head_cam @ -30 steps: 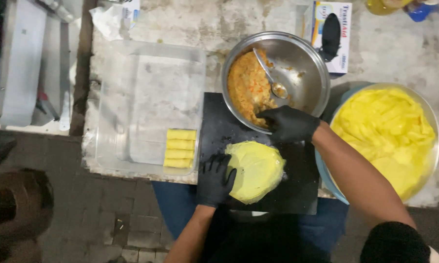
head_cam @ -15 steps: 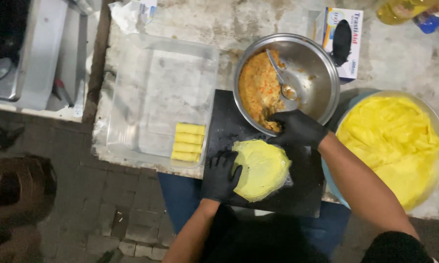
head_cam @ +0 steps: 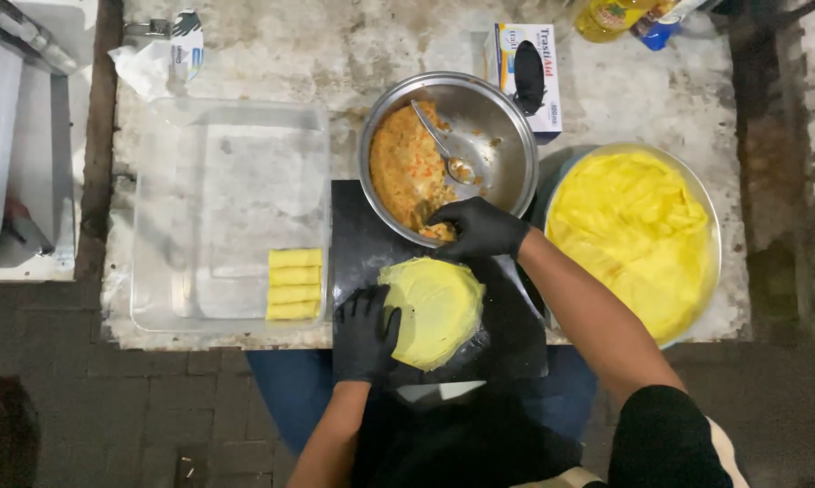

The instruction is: The person is preparing stuffed rolls by placing filling onto thin crepes, folding the sides, and rolling them up tightly.

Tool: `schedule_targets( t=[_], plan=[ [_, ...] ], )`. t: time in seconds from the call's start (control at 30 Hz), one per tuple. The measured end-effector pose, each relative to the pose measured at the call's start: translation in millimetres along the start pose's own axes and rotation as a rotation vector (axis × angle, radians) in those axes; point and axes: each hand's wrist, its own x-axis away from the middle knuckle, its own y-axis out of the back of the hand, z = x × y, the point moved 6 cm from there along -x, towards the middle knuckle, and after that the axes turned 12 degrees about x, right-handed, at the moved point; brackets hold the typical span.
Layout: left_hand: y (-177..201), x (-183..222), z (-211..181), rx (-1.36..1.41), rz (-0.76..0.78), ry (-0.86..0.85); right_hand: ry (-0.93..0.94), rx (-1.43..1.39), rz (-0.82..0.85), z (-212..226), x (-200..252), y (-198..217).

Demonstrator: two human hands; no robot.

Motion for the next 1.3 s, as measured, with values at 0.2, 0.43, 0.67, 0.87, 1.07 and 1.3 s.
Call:
schedule_targets(
  t=[0.2, 0.43, 0.67, 0.87, 1.07, 1.3],
  plan=[
    [-8.6, 6.9, 5.8, 0.004, -0.025, -0.024, -0.091, -0.054, 0.024, -2.6, 4.2, 4.6],
    [-7.9, 6.5, 7.4, 0.002, -0.076, -0.056, -0.081, -0.106, 0.034, 16.6, 13.2, 17.2],
    [-10.3, 8.9, 9.8, 0.071, -0.046, -0.036, -0.375, -0.961, -0.273, -44.4, 14.5, 5.4],
    [-13.3, 12.4, 9.1, 0.157, -0.065, -0.037, -0.411, -1.207, -0.420, 18.7, 73.7, 7.7],
    [-5.4, 15.1, 6.6, 0.176, -0.108, -0.083, -0.431, -1.114, -0.317, 38.8, 126.8, -33.6],
    [-10.4, 29.6, 13.4, 0.548, -0.295, -0.107, -0.270, -0.470, -0.047, 37.1, 134.0, -100.6]
  ],
)
